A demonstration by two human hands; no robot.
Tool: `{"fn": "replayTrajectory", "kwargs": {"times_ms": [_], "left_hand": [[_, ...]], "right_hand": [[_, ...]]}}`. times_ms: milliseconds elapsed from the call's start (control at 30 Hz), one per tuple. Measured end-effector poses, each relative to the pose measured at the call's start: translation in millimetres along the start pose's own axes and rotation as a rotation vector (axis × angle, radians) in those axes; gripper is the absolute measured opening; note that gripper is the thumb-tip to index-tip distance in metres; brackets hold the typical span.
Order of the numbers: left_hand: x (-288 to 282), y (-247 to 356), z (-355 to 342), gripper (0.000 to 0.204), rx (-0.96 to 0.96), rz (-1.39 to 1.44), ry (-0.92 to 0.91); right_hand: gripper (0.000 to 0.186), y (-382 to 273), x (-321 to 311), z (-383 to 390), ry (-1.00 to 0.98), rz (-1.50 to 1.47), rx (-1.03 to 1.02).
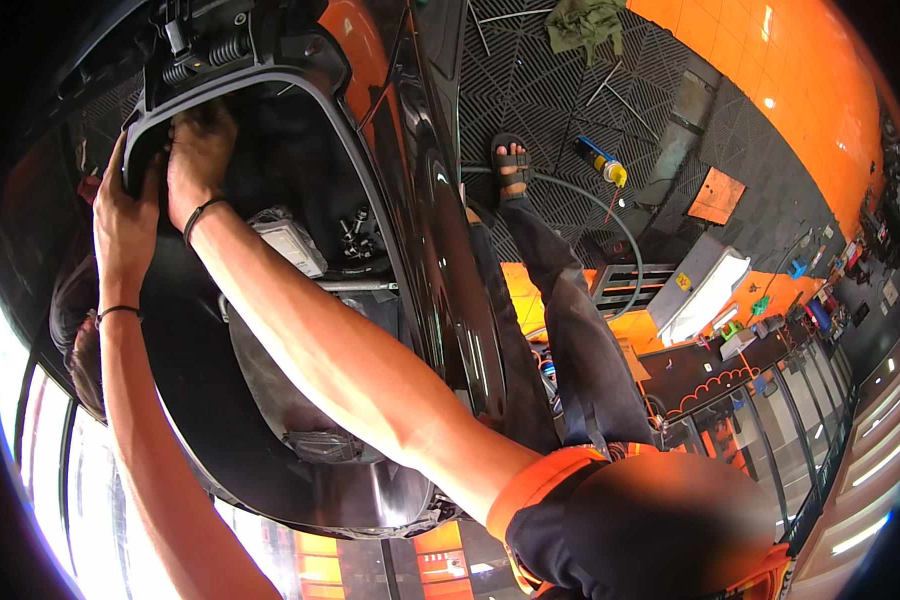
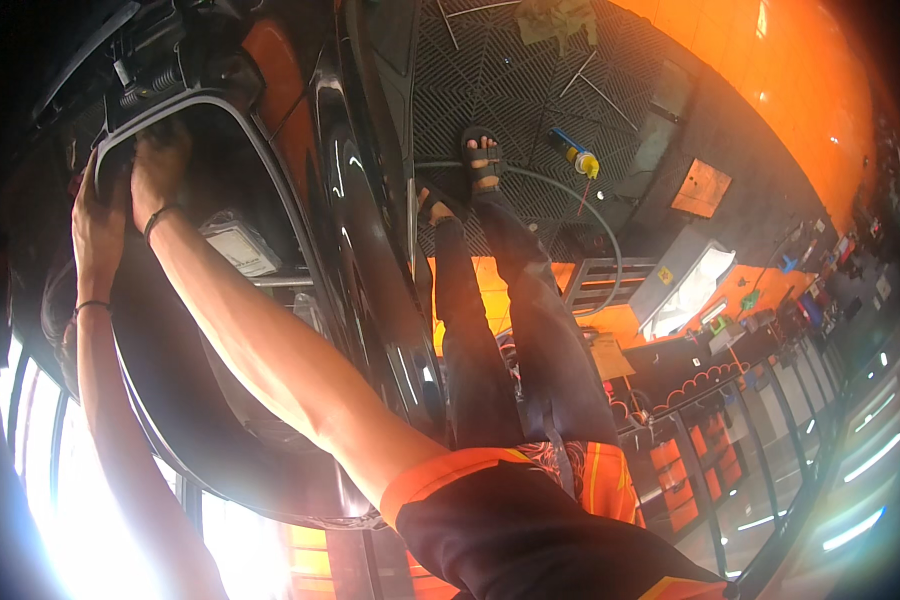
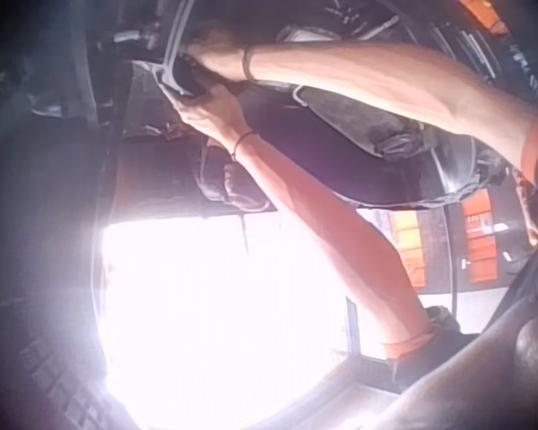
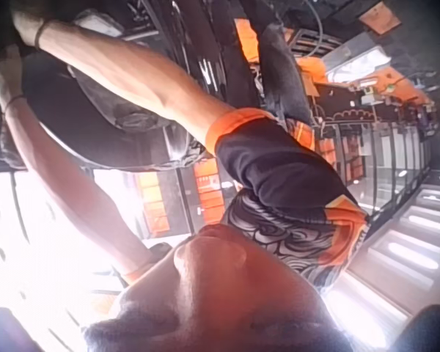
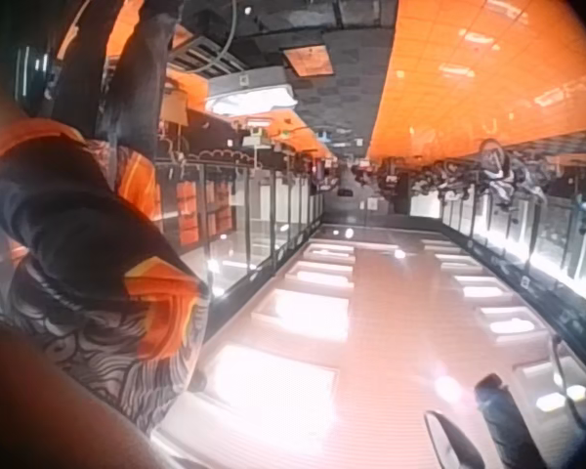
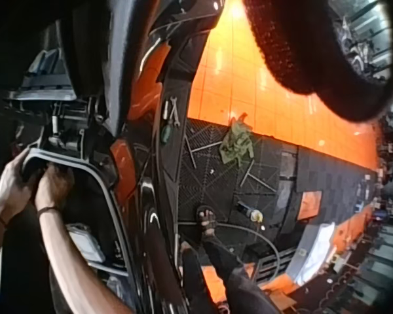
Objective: The person is working on the rear section of a motorcycle, specifically the area under the seat. They are seen handling a black plastic cover, adjusting internal components, and using a tool to tighten or loosen fasteners. The task involves disassembling and reassembling parts of the motorcycle's bodywork.
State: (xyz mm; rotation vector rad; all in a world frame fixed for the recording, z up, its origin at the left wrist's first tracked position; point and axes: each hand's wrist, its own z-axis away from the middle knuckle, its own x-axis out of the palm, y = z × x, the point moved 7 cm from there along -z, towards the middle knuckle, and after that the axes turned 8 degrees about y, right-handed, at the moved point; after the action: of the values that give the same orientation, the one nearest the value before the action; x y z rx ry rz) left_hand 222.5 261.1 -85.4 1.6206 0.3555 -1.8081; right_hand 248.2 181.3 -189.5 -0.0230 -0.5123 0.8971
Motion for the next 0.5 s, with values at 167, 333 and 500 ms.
{"fn": "replayTrajectory", "kwargs": {"times_ms": [167, 333, 500], "left_hand": [[0.0, 3.5, -1.2, 0.054, -0.025, 0.025, -0.01], [-1.0, 0.6, 0.7, 0.054, -0.042, -0.037, -0.001], [-1.7, 6.2, -0.1, 0.055, -0.054, 0.024, -0.022]], "right_hand": [[0.02, -5.4, 2.5, 3.9, 0.016, -0.071, 0.019], [0.011, -4.5, -1.4, 6.0, 0.008, -0.011, 0.013], [0.006, -4.8, -1.6, 3.3, 0.021, -0.011, 0.001]]}}
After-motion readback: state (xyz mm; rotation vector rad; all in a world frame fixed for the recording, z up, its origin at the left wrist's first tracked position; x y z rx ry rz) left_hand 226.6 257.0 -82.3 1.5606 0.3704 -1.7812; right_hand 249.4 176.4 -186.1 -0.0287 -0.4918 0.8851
